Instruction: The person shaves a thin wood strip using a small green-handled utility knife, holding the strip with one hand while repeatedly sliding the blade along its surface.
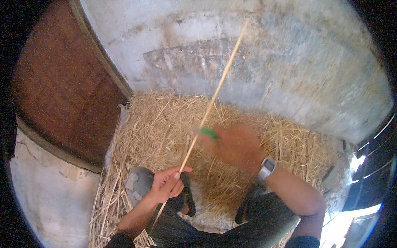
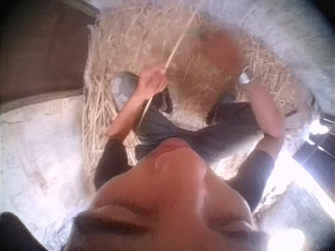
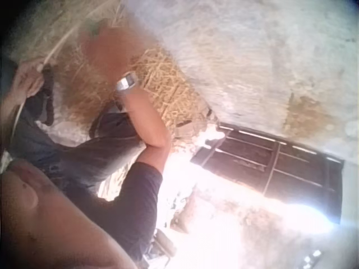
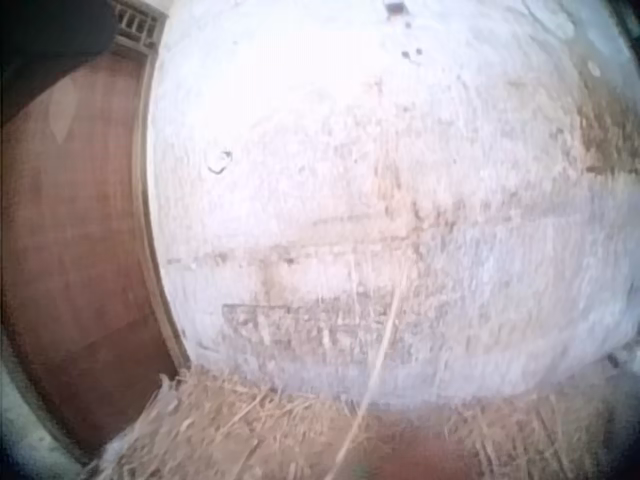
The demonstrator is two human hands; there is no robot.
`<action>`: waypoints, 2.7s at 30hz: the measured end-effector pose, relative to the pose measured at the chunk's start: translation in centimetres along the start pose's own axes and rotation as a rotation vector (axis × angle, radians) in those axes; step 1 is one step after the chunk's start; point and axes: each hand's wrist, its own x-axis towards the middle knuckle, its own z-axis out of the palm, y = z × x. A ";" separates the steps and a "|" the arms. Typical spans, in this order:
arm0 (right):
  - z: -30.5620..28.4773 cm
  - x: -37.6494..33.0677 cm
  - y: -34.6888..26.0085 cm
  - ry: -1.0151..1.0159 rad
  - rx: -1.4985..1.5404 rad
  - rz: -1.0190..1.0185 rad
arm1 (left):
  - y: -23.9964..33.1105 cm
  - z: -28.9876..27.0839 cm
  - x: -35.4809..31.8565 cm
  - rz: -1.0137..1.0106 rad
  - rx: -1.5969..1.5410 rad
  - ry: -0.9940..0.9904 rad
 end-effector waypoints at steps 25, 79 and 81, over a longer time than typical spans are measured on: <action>-1.6 2.0 9.5 0.502 0.767 0.363 | -0.5 0.0 -0.1 -0.101 0.090 -0.106; -1.7 2.3 4.5 0.455 0.907 0.446 | -0.1 -1.0 -0.2 -0.083 0.071 -0.129; -1.8 2.2 5.3 0.457 0.979 0.439 | -0.4 -1.1 -0.2 -0.076 0.092 -0.119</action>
